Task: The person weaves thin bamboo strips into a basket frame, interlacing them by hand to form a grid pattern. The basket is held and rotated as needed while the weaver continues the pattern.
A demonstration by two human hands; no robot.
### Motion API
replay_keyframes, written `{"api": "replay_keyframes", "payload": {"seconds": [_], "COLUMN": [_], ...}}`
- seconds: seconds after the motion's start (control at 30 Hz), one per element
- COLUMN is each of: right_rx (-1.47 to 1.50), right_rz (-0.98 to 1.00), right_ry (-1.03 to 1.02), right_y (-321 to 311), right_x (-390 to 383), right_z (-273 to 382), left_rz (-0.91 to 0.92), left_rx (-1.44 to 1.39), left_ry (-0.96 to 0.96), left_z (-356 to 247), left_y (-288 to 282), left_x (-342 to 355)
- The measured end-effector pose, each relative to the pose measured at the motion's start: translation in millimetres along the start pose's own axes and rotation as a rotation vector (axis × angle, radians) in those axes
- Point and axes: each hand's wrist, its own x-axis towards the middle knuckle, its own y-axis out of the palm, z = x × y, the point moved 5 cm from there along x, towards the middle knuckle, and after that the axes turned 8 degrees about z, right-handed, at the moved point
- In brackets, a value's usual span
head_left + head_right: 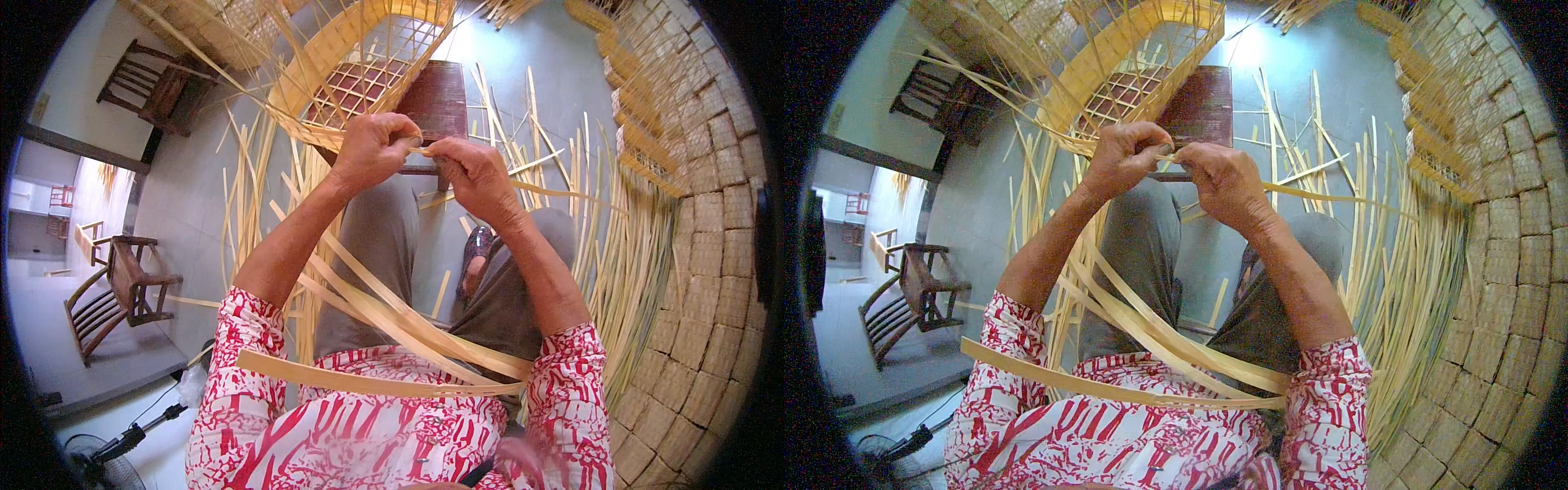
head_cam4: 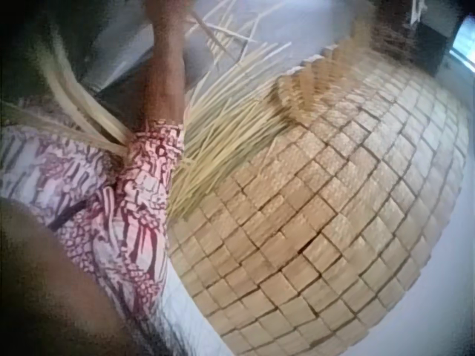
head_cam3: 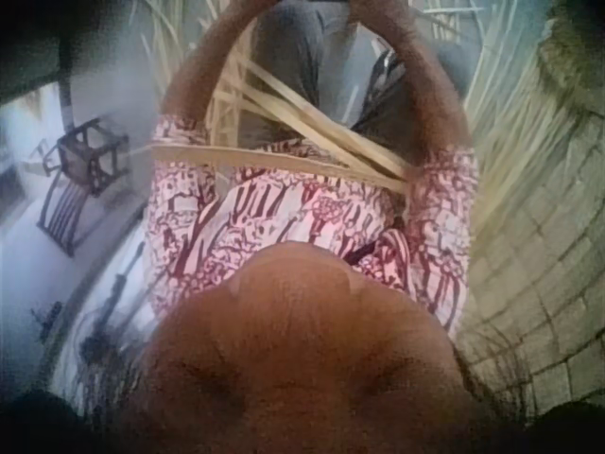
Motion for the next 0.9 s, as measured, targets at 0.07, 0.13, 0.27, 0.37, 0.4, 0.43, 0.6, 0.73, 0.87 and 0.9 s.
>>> {"api": "replay_keyframes", "payload": {"seconds": [0.07,0.13,0.27,0.37,0.4,0.43,0.6,0.73,0.87,0.9], "right_rx": [0.154,0.441,0.401,-0.276,-0.43,-0.589,0.623,0.671,-0.086,-0.315], "right_rz": [0.062,0.057,0.142,0.549,0.489,0.43,0.213,0.166,0.066,0.058], "right_ry": [0.083,0.103,0.143,0.291,0.226,0.159,0.294,0.27,0.065,-0.013], "right_y": [1,-4,-1,21,24,27,36,46,34,32], "right_x": [-3,-9,-16,-24,-28,-30,13,29,37,42], "right_z": [-7,-6,-18,-40,-37,-37,-53,-34,-17,-6], "left_rz": [-0.018,-0.038,-0.033,-0.005,-0.002,-0.006,-0.041,-0.291,-0.382,-0.381], "left_rx": [0.067,0.216,0.281,0.342,0.38,0.411,0.407,0.322,0.154,0.175], "left_ry": [0.109,0.117,0.153,0.166,0.155,0.142,0.237,0.378,0.132,0.093], "left_z": [-6,0,5,1,2,2,-6,-15,30,33], "left_y": [0,0,3,9,11,12,14,-17,-47,-59], "left_x": [-2,-4,-9,-5,-4,-3,-10,-48,-82,-82]}}
